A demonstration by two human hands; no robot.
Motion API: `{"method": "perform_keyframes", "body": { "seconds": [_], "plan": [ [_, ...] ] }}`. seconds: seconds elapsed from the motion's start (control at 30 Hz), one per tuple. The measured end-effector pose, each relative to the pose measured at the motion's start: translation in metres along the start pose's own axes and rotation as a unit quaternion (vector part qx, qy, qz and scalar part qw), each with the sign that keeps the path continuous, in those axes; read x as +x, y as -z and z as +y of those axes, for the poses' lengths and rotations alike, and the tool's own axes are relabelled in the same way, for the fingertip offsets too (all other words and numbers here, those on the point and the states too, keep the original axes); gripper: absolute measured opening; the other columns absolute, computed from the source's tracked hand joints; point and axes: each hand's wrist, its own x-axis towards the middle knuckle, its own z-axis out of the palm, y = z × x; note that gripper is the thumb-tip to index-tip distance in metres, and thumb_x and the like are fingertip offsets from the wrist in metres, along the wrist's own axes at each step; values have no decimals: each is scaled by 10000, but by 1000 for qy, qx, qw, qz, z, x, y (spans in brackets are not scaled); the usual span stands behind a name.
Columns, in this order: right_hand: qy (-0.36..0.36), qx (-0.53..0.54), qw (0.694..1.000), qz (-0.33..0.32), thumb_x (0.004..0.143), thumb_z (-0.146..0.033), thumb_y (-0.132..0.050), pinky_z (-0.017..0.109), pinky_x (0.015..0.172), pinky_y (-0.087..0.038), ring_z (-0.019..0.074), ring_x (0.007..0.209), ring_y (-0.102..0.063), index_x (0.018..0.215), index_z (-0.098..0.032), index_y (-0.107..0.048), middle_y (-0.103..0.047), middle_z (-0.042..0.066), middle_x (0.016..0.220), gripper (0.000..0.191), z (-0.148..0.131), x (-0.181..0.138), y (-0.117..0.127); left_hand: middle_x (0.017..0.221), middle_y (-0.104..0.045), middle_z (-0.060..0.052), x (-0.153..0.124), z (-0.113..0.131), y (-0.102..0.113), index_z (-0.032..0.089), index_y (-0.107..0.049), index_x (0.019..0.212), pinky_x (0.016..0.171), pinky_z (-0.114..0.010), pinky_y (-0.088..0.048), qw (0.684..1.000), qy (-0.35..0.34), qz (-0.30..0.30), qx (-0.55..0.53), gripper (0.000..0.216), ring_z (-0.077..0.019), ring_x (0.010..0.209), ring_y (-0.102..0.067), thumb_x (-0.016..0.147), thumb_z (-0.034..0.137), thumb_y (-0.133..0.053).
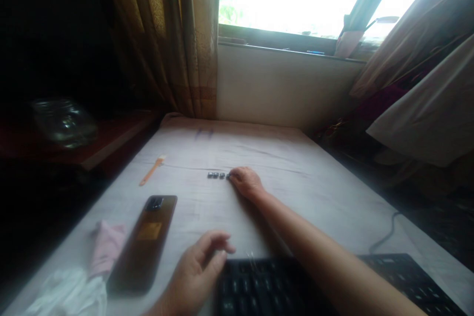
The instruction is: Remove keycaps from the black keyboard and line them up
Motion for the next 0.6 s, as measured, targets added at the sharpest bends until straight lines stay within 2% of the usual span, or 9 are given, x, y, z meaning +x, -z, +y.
{"method": "perform_keyframes", "body": {
  "seconds": [0.6],
  "plan": [
    [-3,-24,1000,-5,889,-257,-557,279,851,-412,213,1017,-590,1029,-215,-696,-699,68,1083,202,-2,0,1,975,-737,-61,0,0,1,235,-604,1097,929,-365,-480,1000,1,-5,-9,243,-231,1004,-654,875,310,-542]
  ]
}}
